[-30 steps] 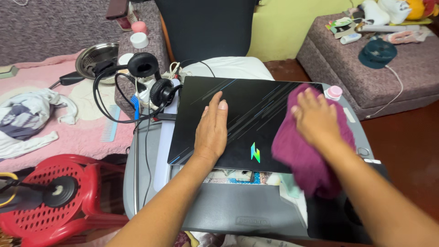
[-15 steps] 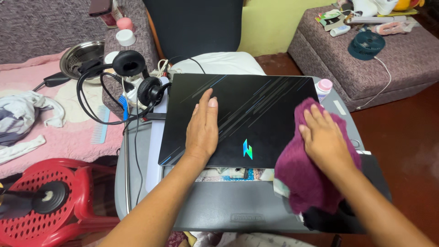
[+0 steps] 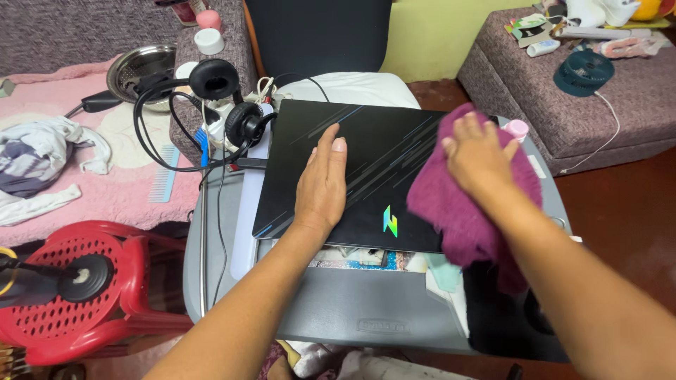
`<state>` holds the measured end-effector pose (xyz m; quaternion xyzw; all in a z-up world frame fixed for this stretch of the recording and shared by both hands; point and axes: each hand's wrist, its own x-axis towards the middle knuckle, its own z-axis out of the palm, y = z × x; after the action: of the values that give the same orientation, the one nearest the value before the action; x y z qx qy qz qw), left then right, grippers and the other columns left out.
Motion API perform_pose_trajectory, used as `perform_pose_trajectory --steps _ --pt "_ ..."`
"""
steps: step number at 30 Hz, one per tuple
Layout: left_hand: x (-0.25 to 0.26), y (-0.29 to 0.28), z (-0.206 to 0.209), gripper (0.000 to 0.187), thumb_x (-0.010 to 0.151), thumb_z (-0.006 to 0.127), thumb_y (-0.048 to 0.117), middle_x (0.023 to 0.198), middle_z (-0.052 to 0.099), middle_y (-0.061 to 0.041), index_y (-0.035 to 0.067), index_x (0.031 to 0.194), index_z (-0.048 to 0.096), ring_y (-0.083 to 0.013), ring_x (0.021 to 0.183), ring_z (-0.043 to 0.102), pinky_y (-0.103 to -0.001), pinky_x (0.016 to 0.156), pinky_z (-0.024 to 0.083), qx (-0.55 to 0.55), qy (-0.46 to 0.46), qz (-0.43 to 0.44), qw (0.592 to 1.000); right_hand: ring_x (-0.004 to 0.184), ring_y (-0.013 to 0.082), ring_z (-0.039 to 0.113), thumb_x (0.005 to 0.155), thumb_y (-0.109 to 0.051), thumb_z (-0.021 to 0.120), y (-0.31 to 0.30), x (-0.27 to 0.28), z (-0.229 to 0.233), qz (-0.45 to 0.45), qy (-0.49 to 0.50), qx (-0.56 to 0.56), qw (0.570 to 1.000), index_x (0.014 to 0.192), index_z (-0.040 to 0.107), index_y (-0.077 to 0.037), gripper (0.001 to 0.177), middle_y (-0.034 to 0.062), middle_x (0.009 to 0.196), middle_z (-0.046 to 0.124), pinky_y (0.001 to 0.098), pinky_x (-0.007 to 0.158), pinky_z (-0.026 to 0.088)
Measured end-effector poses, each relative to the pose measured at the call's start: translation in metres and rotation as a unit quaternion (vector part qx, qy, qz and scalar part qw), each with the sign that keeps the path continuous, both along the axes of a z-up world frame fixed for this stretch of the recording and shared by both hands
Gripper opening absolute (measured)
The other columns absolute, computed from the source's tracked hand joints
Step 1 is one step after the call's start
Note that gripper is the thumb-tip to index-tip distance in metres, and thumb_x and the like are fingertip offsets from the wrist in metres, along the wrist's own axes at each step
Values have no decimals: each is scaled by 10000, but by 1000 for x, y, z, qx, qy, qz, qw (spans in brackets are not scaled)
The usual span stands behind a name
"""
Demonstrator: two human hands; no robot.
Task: The person wipes a gray desk surface and a closed black laptop with a purple cloth. They move a pair of headphones aside to reach the laptop lid, then continue wiping the desk and laptop surfaces.
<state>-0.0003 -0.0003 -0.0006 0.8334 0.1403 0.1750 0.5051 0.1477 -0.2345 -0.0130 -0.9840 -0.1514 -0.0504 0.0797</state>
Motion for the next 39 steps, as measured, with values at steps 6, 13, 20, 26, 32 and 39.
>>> perform_pose_trajectory --steps 6,13,20,26,32,39 --pt "1 1 -1 664 1039 230 566 1507 533 -177 173 1524 456 -388 1477 389 -427 1189 294 3 -9 5 1000 1503 324 352 990 -268 547 -12 -72 -27 161 -29 78 984 1426 586 -132 459 67 1599 445 610 1181 240" --pt "-1 0 -1 667 1031 225 569 1508 533 -170 182 1522 457 -396 1467 387 -431 1182 294 -7 -7 1 1000 1459 342 399 985 -291 574 -16 0 -23 119 -63 68 989 1395 640 -168 434 62 1587 469 563 1142 326" --pt "1 2 -1 669 1037 219 567 1506 536 -173 169 1518 461 -413 1467 385 -443 1188 290 -7 -15 -11 1000 1495 330 346 1007 -387 499 17 -32 -17 169 -37 63 983 1467 560 -207 498 44 1623 424 600 1180 245" --pt "1 3 -3 656 1053 218 532 1456 583 -177 125 1493 486 -412 1460 375 -455 1247 160 15 -24 -13 999 1511 297 238 964 -450 524 4 -46 8 64 40 5 997 1473 518 -299 531 -68 1629 343 730 1137 87" --pt "7 7 -8 654 1063 225 498 1427 601 -193 69 1498 458 -359 1429 446 -438 1274 120 13 -46 -19 999 1528 282 264 1008 -404 478 41 -23 -3 80 -5 27 996 1498 510 -283 507 -35 1649 346 728 1149 119" --pt "11 21 -8 693 1057 230 530 1488 555 -191 78 1577 304 -464 1486 305 -453 1237 158 -30 -6 -57 998 1503 301 285 1022 -372 460 40 -43 -14 189 -46 10 981 1520 499 -253 513 26 1633 357 696 1147 174"
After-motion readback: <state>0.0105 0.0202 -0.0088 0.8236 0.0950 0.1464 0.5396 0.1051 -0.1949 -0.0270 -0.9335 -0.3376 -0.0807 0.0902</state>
